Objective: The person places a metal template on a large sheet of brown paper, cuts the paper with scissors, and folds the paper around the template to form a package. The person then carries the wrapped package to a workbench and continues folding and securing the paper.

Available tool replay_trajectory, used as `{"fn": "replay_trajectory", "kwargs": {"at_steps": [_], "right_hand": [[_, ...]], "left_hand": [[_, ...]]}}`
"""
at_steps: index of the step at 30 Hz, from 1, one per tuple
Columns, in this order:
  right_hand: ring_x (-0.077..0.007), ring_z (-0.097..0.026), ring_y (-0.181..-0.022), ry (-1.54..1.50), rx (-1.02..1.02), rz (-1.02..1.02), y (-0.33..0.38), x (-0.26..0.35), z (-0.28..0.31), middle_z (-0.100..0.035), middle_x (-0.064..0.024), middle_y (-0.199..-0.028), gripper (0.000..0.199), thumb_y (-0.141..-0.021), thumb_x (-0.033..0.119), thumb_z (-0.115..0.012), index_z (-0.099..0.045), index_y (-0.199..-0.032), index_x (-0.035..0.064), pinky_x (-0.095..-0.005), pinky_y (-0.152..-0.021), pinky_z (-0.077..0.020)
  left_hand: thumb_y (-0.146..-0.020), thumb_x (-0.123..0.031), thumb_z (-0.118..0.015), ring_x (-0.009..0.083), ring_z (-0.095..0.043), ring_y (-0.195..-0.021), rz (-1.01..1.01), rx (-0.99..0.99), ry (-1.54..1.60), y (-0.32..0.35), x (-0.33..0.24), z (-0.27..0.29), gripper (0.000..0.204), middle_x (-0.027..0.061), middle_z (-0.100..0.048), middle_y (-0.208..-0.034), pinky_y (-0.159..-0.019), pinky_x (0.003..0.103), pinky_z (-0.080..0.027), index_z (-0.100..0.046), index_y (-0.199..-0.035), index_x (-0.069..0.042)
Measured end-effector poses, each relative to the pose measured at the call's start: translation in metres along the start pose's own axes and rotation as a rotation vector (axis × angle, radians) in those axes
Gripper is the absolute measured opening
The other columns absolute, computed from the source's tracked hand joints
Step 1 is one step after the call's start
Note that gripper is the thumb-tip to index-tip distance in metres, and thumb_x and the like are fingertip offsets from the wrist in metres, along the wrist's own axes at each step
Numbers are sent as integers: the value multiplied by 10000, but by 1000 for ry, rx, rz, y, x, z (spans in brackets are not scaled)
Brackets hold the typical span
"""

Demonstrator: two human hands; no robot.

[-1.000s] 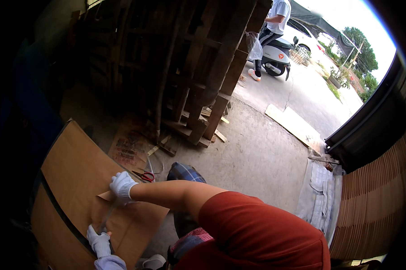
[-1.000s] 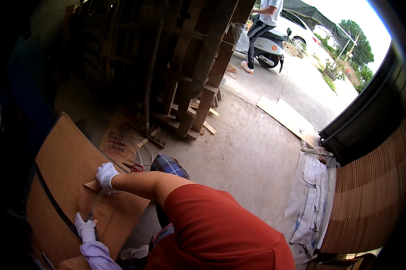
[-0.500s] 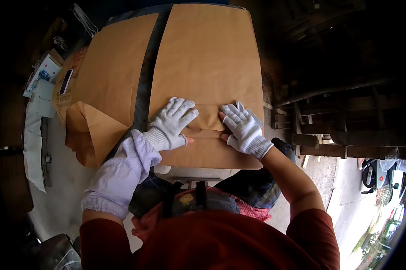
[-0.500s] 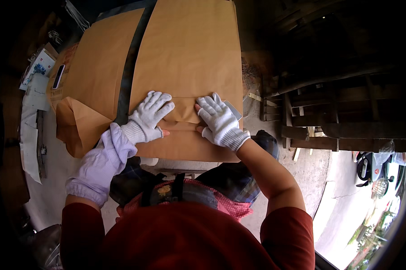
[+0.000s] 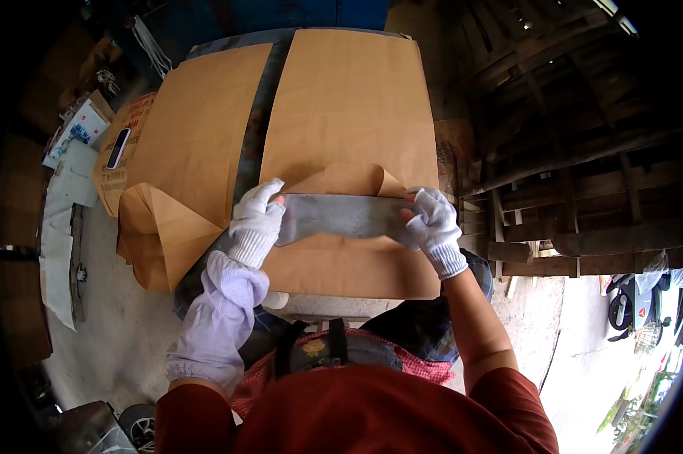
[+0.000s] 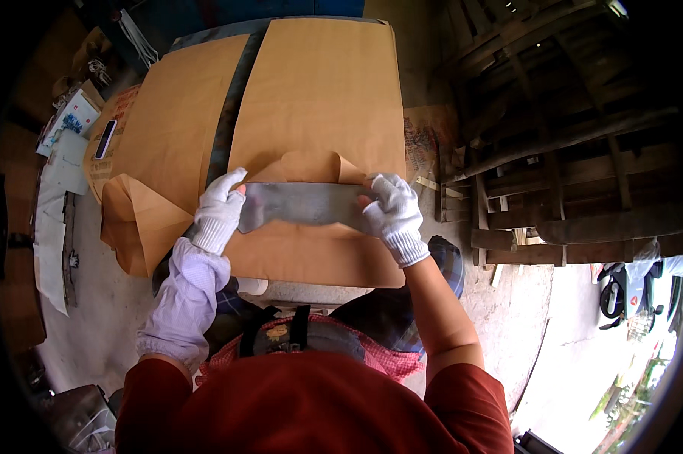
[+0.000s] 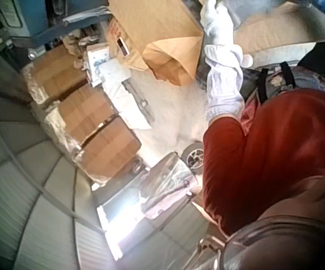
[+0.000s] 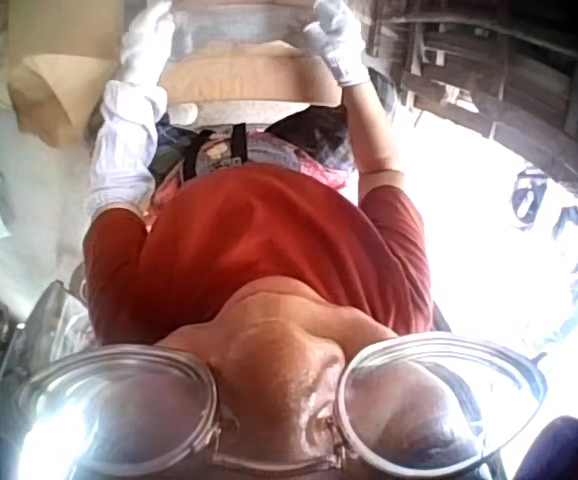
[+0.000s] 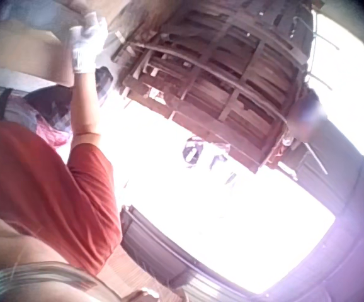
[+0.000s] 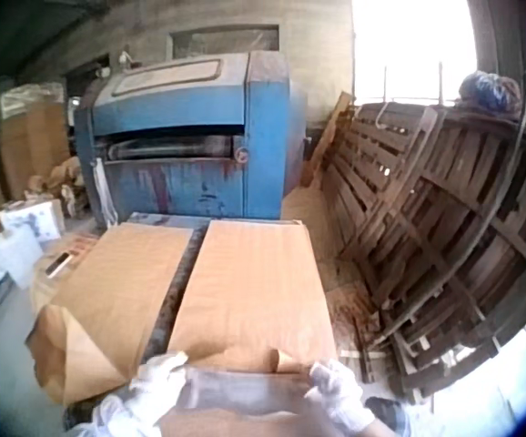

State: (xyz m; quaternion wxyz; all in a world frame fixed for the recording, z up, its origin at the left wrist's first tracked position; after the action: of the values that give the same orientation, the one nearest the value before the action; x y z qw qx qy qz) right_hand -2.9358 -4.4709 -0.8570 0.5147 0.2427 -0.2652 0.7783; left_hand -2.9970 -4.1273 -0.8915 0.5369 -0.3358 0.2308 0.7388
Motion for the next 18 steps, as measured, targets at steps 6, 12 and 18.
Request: {"fn": "replay_trajectory", "kwargs": {"at_steps": [6,12,18], "right_hand": [[-321,-650,-992,381,111,-139,-39,19,-9,-669,-118,-1050,393,-700,371,-861,-663,-914,108,-418,-886,-525],[-349,-665,-915,72,-246,-255,-90,-57,9,-687,-188,-1013,151,-884,203,-618,-654,-928,63,-427,-799,-521],[-426,-649,-1004,368,84,-53,-31,-22,-4,-607,-172,-1247,386,-851,218,-610,-589,-1233,169,-513,-838,-534]], "left_hand": [[-778,-214,-836,232,-648,-1008,239,166,-500,11,-20,26,331,111,-676,-1206,-847,352,-521,-697,-1035,-59],[-825,-125,-766,116,-517,-636,257,384,-196,-17,14,29,157,19,-587,-702,-571,318,-438,-642,-833,-30],[-873,-190,-714,192,-641,-712,299,184,-76,-1,32,49,172,101,-693,-819,-675,358,-509,-676,-951,-42]]}}
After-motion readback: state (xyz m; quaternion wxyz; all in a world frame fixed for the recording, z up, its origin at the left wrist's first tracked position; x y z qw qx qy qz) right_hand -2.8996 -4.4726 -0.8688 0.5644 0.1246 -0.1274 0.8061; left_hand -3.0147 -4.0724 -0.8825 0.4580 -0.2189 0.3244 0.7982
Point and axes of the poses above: each hand's wrist, its own y-axis away from the middle knuckle, its own z-axis out of the back of the hand, x = y × z, the point moved 3 cm from there along -y, towards the middle knuckle
